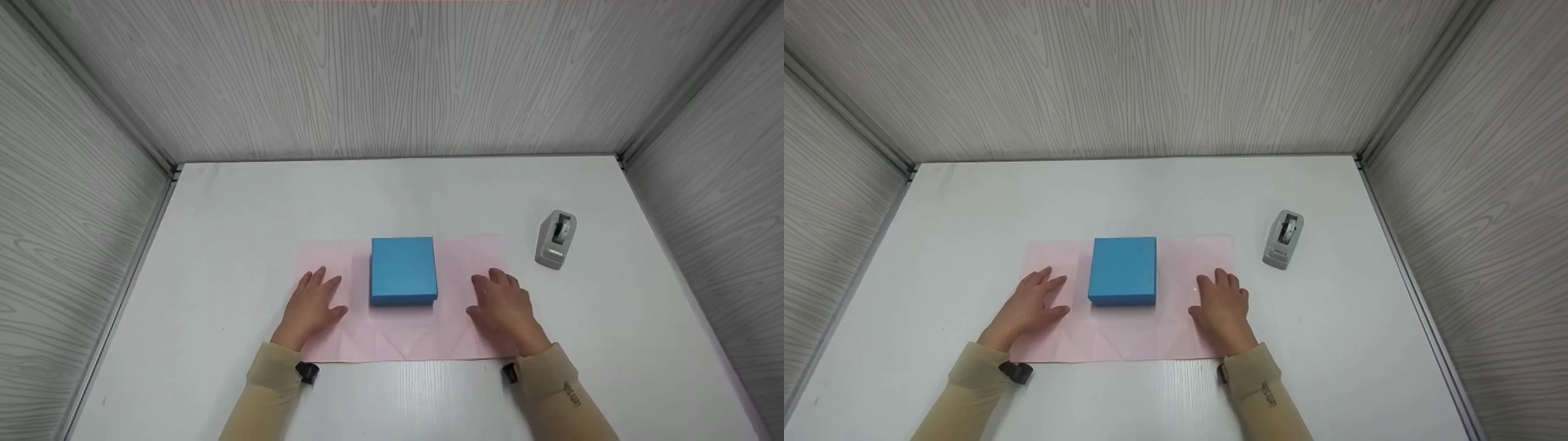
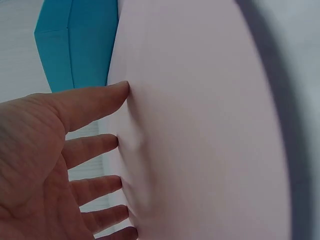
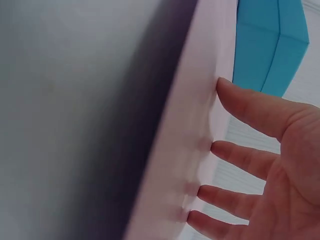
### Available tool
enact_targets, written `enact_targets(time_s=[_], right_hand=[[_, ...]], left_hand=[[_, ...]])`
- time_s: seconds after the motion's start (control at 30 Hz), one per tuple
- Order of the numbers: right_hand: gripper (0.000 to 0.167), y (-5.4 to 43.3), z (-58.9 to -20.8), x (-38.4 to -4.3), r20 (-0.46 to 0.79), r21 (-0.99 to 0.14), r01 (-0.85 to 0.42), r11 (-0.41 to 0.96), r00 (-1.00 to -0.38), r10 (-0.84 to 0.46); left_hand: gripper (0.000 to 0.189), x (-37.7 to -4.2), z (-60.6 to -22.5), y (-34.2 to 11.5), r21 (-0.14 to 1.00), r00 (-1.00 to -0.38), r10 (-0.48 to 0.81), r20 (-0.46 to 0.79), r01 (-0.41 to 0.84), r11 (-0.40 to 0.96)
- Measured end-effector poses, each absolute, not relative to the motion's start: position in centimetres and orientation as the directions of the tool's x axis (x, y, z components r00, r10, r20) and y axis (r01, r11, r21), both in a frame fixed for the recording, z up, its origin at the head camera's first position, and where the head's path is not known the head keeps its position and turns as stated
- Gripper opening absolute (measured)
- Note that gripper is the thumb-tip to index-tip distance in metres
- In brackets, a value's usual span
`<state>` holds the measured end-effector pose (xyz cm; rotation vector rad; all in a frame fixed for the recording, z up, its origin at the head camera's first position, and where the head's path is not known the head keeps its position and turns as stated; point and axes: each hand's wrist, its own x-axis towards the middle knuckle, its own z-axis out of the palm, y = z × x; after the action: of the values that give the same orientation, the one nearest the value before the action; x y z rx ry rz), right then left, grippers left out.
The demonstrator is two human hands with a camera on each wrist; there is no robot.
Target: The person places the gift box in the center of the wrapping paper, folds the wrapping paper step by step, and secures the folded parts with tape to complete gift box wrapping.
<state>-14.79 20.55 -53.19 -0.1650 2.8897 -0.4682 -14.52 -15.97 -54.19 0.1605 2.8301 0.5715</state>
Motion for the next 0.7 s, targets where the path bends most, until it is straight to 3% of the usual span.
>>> enact_targets(time_s=[0.7], right_hand=[[0.06, 21.2, -51.5, -19.5, -0.303, -0.276, -0.077, 0.958, -0.939, -0.162]], left_hand=[[0.067, -17.5, -54.2, -15.9, 0.411, -0.957, 0.154, -0.246, 0.041, 0.911]])
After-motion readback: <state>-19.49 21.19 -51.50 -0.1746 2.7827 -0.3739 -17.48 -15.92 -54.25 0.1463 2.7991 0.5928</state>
